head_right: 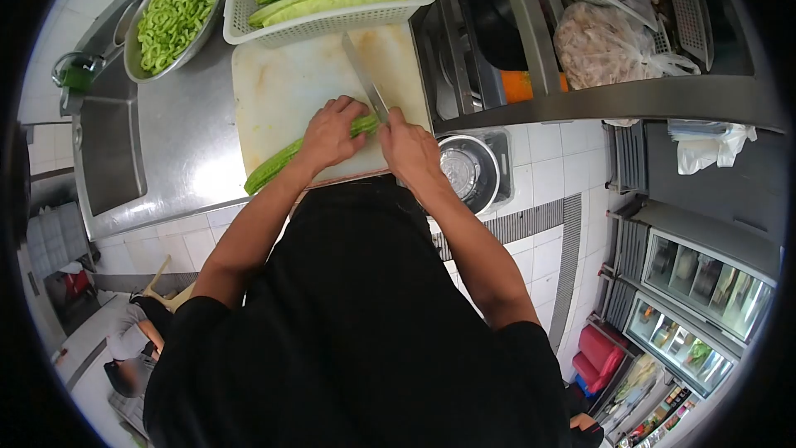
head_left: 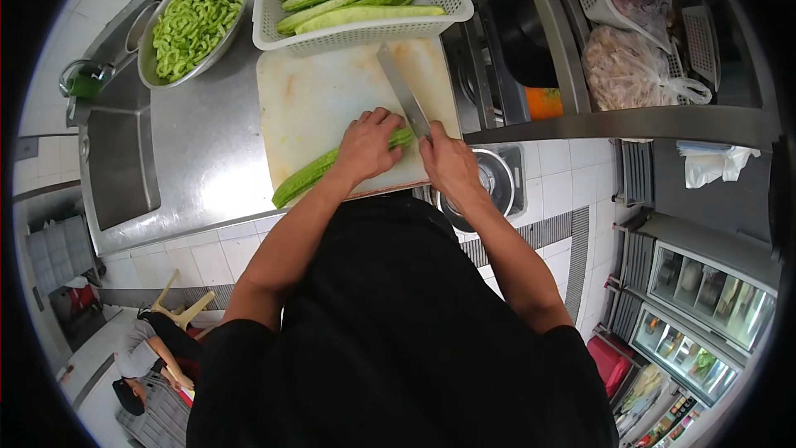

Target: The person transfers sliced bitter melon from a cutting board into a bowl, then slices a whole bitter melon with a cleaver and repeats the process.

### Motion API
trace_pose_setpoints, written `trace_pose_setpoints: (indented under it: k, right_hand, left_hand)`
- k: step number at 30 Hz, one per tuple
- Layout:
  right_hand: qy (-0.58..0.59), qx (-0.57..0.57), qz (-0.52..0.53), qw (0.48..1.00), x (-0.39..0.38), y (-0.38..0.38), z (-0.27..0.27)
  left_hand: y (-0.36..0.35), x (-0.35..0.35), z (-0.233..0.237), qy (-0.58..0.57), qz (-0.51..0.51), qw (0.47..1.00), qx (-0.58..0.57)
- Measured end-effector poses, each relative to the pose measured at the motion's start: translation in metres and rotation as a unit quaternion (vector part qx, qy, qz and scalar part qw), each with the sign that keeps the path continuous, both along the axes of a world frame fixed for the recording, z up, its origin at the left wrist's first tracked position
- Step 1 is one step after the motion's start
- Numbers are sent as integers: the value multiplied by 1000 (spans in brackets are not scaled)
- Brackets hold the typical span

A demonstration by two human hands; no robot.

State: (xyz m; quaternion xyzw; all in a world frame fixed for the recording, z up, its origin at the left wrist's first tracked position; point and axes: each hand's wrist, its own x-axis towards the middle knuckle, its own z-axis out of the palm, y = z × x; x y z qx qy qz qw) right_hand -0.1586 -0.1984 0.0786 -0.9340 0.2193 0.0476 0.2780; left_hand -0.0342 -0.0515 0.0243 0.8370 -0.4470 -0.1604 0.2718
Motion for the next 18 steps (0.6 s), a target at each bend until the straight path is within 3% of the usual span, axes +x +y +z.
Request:
trace_pose_setpoints:
  k: [7,14,18]
  right_hand:
    - [129,14,43,991,-62,-2,74]
    - [28,-18,23,999,6,7,-26]
    - [-42,-19,46,998,21,3,-14]
  left_hand:
    - [5,3,-2,7,-6,1000,-22]
    - [2,0,-1,4,1,1000,14]
    - [4,1,1,0,3,1000,10]
